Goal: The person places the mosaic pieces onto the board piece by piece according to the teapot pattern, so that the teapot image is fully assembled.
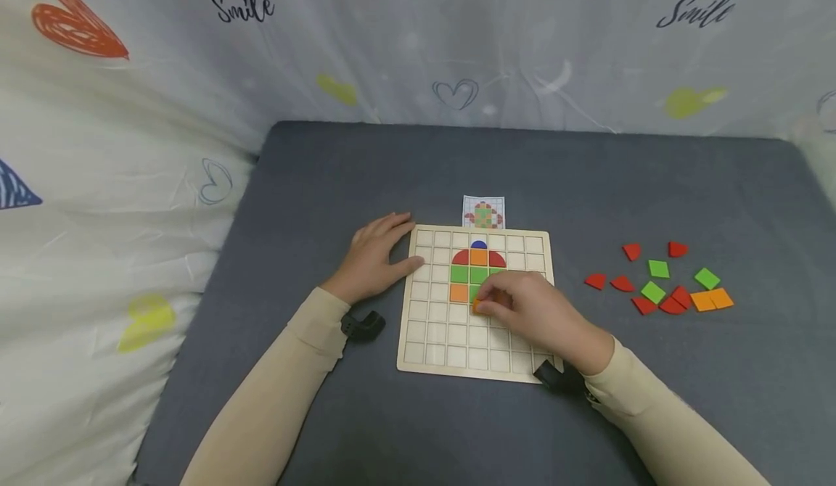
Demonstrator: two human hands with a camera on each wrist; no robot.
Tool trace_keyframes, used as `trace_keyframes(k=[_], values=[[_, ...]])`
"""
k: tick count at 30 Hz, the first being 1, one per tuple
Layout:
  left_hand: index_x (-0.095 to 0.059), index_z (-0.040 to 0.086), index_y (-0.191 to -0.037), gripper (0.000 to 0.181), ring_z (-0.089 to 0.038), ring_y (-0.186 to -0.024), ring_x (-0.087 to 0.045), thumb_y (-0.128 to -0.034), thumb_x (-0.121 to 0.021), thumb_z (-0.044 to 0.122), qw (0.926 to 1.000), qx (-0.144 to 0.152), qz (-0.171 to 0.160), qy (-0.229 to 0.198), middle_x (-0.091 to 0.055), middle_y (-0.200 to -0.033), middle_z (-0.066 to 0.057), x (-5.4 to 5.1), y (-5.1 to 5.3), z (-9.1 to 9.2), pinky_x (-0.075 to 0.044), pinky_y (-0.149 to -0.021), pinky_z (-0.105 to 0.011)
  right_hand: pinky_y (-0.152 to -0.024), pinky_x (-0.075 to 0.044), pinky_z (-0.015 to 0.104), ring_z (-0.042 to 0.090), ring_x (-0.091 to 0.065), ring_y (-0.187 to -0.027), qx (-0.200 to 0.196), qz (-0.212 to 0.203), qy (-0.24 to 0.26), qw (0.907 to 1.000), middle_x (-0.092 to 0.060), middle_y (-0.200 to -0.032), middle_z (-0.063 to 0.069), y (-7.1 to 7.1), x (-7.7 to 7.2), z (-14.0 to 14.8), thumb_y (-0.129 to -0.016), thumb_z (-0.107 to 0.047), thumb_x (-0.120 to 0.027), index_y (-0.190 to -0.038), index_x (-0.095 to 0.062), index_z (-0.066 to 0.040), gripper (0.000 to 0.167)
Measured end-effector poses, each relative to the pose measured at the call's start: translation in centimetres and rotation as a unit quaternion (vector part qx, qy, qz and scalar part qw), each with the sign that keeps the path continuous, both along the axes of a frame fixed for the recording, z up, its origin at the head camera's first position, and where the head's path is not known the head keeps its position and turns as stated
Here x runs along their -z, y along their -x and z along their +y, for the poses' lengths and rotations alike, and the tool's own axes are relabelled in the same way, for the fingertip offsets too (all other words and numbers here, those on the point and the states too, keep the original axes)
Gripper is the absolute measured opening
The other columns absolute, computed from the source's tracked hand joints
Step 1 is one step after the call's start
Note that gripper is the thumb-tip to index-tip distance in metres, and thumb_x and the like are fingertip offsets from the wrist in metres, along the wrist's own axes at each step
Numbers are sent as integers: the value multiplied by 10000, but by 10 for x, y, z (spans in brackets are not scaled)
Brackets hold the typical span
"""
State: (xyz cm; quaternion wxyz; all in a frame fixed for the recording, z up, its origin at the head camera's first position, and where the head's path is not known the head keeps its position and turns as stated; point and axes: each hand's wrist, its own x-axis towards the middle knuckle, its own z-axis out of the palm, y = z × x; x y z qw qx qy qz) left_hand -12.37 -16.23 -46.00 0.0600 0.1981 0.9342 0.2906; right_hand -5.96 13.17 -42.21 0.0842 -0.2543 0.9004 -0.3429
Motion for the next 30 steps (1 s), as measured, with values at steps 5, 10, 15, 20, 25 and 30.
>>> trace_keyframes(k=[5,10,15,20,25,30], values=[[-474,103,-1592,710,-305,-1603,-222,-1012,-683,455,10000,1,-28,-1,-353,-1694,-80,1,0,0,-175,-1266,-585,-700,-531,285,9,-589,-730,-237,119,-195,9995,-685,-818,-173,-3,5,-3,-915,-183,-844,-944,-788,-219,73],[-478,108,-1591,704,-310,-1601,-227,-1013,-680,456,10000,-15,-28,-49,-358,-1691,-83,1,0,1,-172,-1265,-588,-749,-560,321,18,-626,-781,-365,436,-452,9974,-709,-858,-169,-3,6,-3,-917,-207,-843,-963,-799,-216,65],[-477,114,-1592,704,-306,-1601,-228,-1014,-675,462,10000,-35,-22,24,-357,-1693,-78,1,1,2,-176,-1265,-583,-787,-572,327,46,-648,-828,-472,647,-421,9959,-721,-916,-145,-3,7,-1,-916,-181,-842,-972,-809,-190,66],[-478,101,-1590,705,-319,-1598,-232,-1012,-682,452,10000,-27,2,21,-358,-1691,-91,1,1,2,-181,-1259,-593,-765,-567,286,40,-638,-827,-556,694,-290,9956,-682,-957,-118,-4,9,0,-917,-141,-837,-983,-828,-173,74],[-479,100,-1589,703,-320,-1598,-233,-1014,-680,450,10000,-21,16,33,-358,-1691,-93,1,1,1,-184,-1257,-595,-804,-591,299,45,-670,-860,-733,777,-306,9938,-709,-970,-105,-3,10,0,-925,-131,-828,-991,-834,-160,72],[-476,103,-1591,700,-317,-1600,-227,-1017,-676,451,10000,16,6,13,-355,-1692,-90,1,2,0,-180,-1259,-592,-791,-592,292,45,-669,-848,-828,845,-300,9925,-713,-960,-97,-2,11,1,-909,-124,-843,-993,-842,-154,89]])
